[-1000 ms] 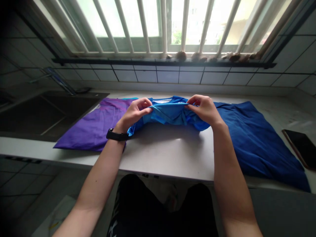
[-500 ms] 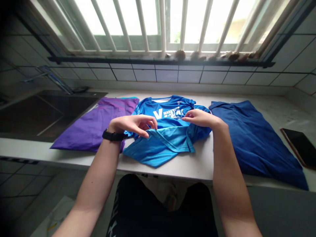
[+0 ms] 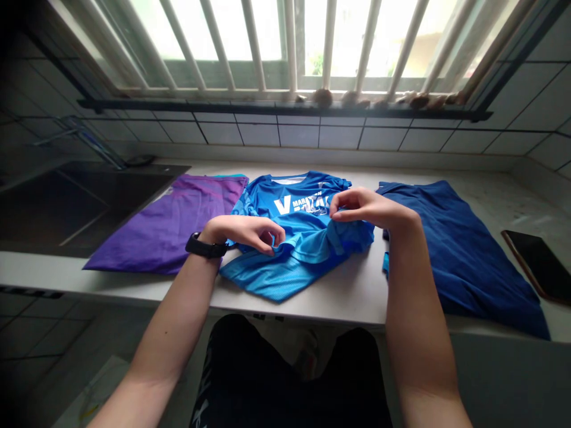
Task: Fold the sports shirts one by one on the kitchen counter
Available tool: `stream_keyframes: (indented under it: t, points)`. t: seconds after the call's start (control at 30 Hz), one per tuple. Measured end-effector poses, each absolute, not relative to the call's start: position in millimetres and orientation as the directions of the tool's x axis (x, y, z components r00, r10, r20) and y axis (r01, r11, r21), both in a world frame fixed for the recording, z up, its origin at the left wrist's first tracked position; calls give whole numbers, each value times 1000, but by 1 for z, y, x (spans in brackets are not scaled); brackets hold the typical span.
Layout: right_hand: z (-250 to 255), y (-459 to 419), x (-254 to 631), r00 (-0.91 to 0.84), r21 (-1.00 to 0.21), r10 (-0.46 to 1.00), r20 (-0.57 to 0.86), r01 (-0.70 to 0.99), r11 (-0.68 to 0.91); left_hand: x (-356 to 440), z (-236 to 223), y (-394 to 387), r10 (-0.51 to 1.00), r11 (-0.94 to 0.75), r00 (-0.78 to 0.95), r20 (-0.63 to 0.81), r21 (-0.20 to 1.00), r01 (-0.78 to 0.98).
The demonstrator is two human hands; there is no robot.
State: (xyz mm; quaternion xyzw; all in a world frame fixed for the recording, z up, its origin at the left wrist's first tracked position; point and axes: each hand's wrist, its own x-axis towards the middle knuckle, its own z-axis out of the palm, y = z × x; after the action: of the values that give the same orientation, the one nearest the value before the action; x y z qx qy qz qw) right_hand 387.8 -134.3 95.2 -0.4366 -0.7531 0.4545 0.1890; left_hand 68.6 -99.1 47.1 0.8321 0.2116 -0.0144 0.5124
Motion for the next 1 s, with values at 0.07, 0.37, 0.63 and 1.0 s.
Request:
stream_keyframes:
  t: [0.07, 0.37, 0.63, 1.0]
  points:
    - [99, -140, 398, -491, -919, 868, -74, 372, 132, 69, 47, -99, 346, -395, 920, -186, 860, 322]
    - [81, -124, 400, -549, -879, 757, -355, 472, -70, 70, 65, -112, 368, -267, 928, -59, 949, 166]
    - [55, -99, 391, -230, -607, 934, -275, 795, 17, 81, 52, -110, 277, -385, 933, -230, 863, 327]
    - [33, -79, 409, 8, -235, 994, -106, 971, -32, 98, 54, -122, 146, -265, 958, -245, 924, 277]
